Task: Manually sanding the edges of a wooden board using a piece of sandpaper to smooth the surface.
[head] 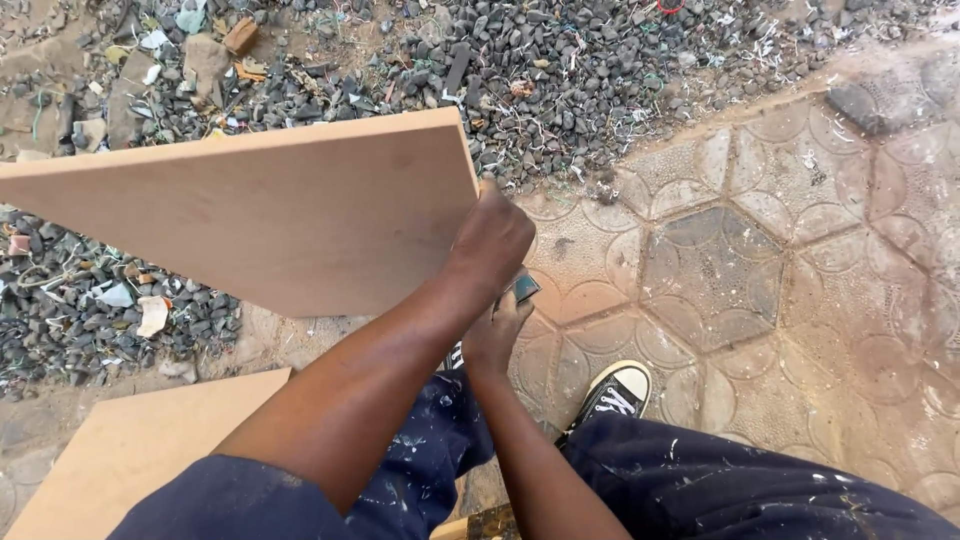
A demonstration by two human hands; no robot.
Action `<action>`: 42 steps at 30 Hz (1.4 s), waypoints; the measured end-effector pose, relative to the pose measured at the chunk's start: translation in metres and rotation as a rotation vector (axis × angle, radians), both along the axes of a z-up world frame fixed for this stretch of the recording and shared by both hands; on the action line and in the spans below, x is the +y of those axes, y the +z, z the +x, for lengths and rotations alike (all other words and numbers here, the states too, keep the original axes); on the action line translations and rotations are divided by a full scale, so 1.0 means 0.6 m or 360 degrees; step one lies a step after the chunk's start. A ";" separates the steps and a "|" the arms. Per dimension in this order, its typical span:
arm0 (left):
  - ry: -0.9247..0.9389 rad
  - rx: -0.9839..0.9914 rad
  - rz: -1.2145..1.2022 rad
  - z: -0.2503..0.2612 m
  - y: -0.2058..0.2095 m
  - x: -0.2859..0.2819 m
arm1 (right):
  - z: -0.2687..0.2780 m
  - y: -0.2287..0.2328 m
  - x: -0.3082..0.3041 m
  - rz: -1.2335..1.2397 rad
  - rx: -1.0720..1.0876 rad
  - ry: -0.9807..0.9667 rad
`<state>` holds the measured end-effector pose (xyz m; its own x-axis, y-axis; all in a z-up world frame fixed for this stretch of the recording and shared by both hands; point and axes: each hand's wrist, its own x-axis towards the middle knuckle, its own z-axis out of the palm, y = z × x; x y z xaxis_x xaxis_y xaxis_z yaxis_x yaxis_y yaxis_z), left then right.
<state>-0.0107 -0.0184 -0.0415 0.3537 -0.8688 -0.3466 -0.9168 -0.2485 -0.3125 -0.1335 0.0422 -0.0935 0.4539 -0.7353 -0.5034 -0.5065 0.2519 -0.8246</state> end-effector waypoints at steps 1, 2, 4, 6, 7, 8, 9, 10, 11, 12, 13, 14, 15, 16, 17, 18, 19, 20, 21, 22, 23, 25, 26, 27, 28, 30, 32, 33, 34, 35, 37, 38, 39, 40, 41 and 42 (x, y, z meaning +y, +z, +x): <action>-0.0001 -0.0004 -0.0001 0.001 -0.019 -0.001 | -0.004 -0.007 -0.008 -0.0001 -0.0004 -0.0001; 0.0014 -0.0007 -0.0059 0.001 -0.038 -0.002 | -0.007 -0.015 -0.015 -0.0022 0.0094 0.0043; 0.0032 -0.0017 -0.0121 -0.001 -0.047 -0.001 | -0.036 -0.071 -0.035 -0.0048 0.0186 0.0090; 0.0032 -0.0029 -0.0135 -0.001 -0.026 -0.004 | -0.080 -0.169 -0.064 0.0208 0.0200 0.0183; 0.0027 -0.0031 -0.0143 0.005 -0.033 -0.005 | -0.060 -0.118 -0.063 0.0199 0.0198 0.0178; 0.0028 -0.0018 -0.0146 0.011 -0.039 -0.007 | -0.042 -0.068 -0.062 0.0178 0.0197 0.0085; 0.0033 0.0010 -0.0138 0.008 -0.046 -0.003 | -0.032 -0.016 -0.054 0.0167 0.0212 -0.0006; 0.0032 0.0023 -0.0136 -0.002 -0.041 0.001 | -0.037 -0.019 -0.042 0.0169 0.0225 -0.0008; 0.0056 0.0041 -0.0134 0.002 -0.033 0.000 | -0.027 -0.024 -0.035 0.0133 0.0218 -0.0054; 0.0079 0.0059 -0.0133 0.006 -0.025 0.000 | -0.016 -0.029 -0.028 0.0098 0.0210 -0.0100; 0.0074 0.0057 -0.0133 0.005 -0.030 0.003 | -0.024 -0.035 -0.025 0.0098 0.0209 -0.0106; 0.0049 0.0059 -0.0138 0.004 -0.035 0.006 | -0.032 -0.042 -0.023 0.0129 0.0204 -0.0078; 0.0024 0.0057 -0.0147 0.004 -0.041 0.007 | -0.039 -0.050 -0.022 0.0157 0.0195 -0.0050; 0.0018 0.0052 -0.0151 0.006 -0.031 0.002 | -0.052 -0.119 -0.047 0.0153 0.0190 -0.0055; 0.0035 0.0027 -0.0116 0.003 -0.021 0.000 | -0.073 -0.186 -0.069 0.0205 0.0240 0.0030; 0.0053 0.0001 -0.0081 0.000 -0.011 -0.001 | -0.095 -0.252 -0.090 0.0257 0.0291 0.0115; 0.0049 -0.0005 -0.0090 0.009 -0.023 -0.005 | -0.054 -0.162 -0.079 0.0247 0.0284 0.0112; 0.0064 0.0031 -0.0104 0.017 -0.034 -0.008 | -0.023 -0.065 -0.066 0.0226 0.0114 -0.0046; 0.0082 0.0091 -0.0106 0.018 -0.047 -0.007 | -0.013 0.041 -0.048 0.0216 -0.0032 -0.0203; 0.0081 0.0108 -0.0102 0.005 -0.034 -0.002 | -0.017 0.048 -0.032 0.0217 -0.0015 -0.0205; 0.0074 0.0120 -0.0075 0.005 -0.018 0.001 | -0.009 0.054 -0.020 0.0172 0.0041 -0.0213; 0.0059 0.0133 -0.0045 0.004 -0.011 0.003 | -0.012 0.036 -0.012 0.0130 0.0098 -0.0230; 0.0056 0.0102 -0.0046 0.003 -0.020 0.004 | -0.022 0.012 -0.016 0.0157 0.0231 -0.0103; 0.0054 0.0066 -0.0052 0.001 -0.030 0.004 | -0.033 -0.012 -0.021 0.0182 0.0358 0.0026; 0.0046 0.0064 -0.0053 -0.001 -0.011 0.004 | -0.049 -0.046 -0.032 0.0181 0.0355 0.0018; 0.0038 0.0043 -0.0052 -0.001 0.028 0.003 | -0.080 -0.112 -0.054 0.0263 0.0304 0.0140; 0.0059 0.0051 -0.0094 0.011 -0.012 -0.002 | -0.039 -0.042 -0.040 0.0204 0.0218 0.0008; 0.0082 0.0087 -0.0112 0.011 -0.033 0.000 | -0.026 -0.005 -0.027 0.0167 0.0161 -0.0123; 0.0084 0.0097 -0.0107 0.005 -0.031 0.004 | -0.026 0.004 -0.017 0.0171 0.0172 -0.0121; 0.0069 0.0115 -0.0084 0.007 -0.027 0.005 | -0.018 0.011 -0.010 0.0122 0.0090 -0.0177; 0.0050 0.0133 -0.0059 0.006 -0.022 0.009 | -0.014 0.007 -0.009 0.0075 0.0009 -0.0236; 0.0050 0.0096 -0.0073 0.004 -0.021 0.011 | -0.018 -0.006 -0.015 0.0119 0.0086 -0.0154; 0.0054 0.0057 -0.0092 0.003 -0.021 0.012 | -0.022 -0.019 -0.023 0.0158 0.0160 -0.0068; 0.0054 0.0055 -0.0094 0.004 -0.019 0.009 | -0.036 -0.059 -0.034 0.0156 0.0159 -0.0068; 0.0063 0.0045 -0.0109 0.004 -0.017 0.006 | -0.052 -0.098 -0.046 0.0234 0.0212 -0.0020; 0.0073 0.0034 -0.0124 0.003 -0.014 0.003 | -0.068 -0.136 -0.057 0.0311 0.0265 0.0026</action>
